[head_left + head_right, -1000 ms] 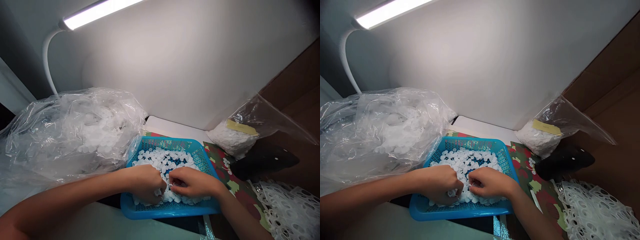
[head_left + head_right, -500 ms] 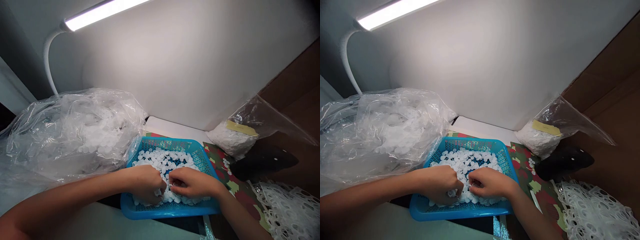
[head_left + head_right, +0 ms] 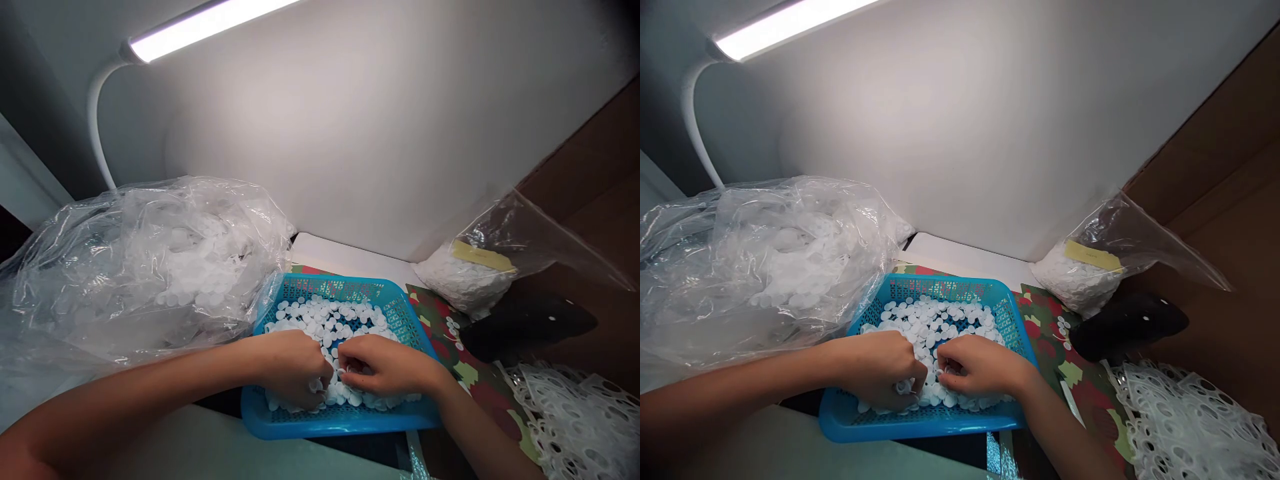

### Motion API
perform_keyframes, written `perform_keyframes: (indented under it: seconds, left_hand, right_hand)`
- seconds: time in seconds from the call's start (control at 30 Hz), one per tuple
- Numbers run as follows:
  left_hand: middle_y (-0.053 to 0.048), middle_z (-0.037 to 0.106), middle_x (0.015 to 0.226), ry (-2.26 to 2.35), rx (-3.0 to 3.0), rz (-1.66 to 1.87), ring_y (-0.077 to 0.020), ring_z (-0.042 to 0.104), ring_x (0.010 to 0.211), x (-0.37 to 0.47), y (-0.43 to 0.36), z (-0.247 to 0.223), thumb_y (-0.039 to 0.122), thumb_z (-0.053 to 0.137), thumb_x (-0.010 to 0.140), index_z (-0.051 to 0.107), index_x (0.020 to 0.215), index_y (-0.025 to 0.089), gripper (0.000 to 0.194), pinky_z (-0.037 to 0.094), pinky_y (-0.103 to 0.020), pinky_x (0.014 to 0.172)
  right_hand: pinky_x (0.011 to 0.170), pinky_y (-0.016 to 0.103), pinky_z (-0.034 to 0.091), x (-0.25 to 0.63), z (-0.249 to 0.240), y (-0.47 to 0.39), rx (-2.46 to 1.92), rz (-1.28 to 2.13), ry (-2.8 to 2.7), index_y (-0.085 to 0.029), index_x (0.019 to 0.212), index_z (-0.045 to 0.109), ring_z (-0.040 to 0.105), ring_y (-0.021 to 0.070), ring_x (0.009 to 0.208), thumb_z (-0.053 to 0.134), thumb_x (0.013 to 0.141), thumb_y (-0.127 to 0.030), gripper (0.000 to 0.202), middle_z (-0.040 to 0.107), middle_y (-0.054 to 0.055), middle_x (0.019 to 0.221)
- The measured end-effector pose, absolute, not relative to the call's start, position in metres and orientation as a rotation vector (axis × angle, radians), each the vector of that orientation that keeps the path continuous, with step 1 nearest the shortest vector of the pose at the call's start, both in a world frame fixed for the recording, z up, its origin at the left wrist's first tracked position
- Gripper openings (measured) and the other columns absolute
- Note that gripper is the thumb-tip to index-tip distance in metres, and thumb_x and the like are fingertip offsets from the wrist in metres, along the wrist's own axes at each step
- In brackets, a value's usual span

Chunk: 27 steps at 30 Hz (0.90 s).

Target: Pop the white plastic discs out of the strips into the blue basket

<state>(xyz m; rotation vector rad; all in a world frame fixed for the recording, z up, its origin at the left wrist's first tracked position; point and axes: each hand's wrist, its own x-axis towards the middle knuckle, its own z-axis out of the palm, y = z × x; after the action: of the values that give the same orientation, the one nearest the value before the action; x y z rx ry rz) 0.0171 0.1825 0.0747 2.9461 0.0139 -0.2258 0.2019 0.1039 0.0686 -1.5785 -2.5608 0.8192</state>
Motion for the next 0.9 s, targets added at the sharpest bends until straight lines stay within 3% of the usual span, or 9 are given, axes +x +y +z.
perform_keyframes:
  seconds: [0.53, 0.9]
  left_hand:
    - [-0.003, 0.062, 0.058, 0.004, 2.946, -0.31, -0.0159, 0.052, 0.046, 0.0165, 0.1829, 0.0775, 0.032, 0.054, 0.071, 0.064, 0.086, 0.02, 0.021, 0.021, -0.025, 0.039]
    - [-0.003, 0.058, 0.053, 0.004, 3.064, -0.117, -0.0169, 0.05, 0.042, 0.0136, 0.1798, 0.0757, 0.034, 0.041, 0.083, 0.054, 0.088, 0.017, 0.022, 0.023, -0.025, 0.037]
  right_hand:
    - [0.052, 0.021, 0.027, 0.2021, 0.0691, 0.1038, -1.583, 0.832, -2.558, -0.018, 0.076, 0.051, 0.043, 0.0103, 0.061, 0.048, 0.082, -0.028, 0.011, 0.054, -0.001, 0.07]
    - [0.064, 0.025, 0.038, 0.2008, 0.0749, 0.1044, -1.528, 0.749, -2.416, -0.018, 0.085, 0.05, 0.049, 0.0134, 0.073, 0.042, 0.087, -0.02, 0.008, 0.053, 0.003, 0.087]
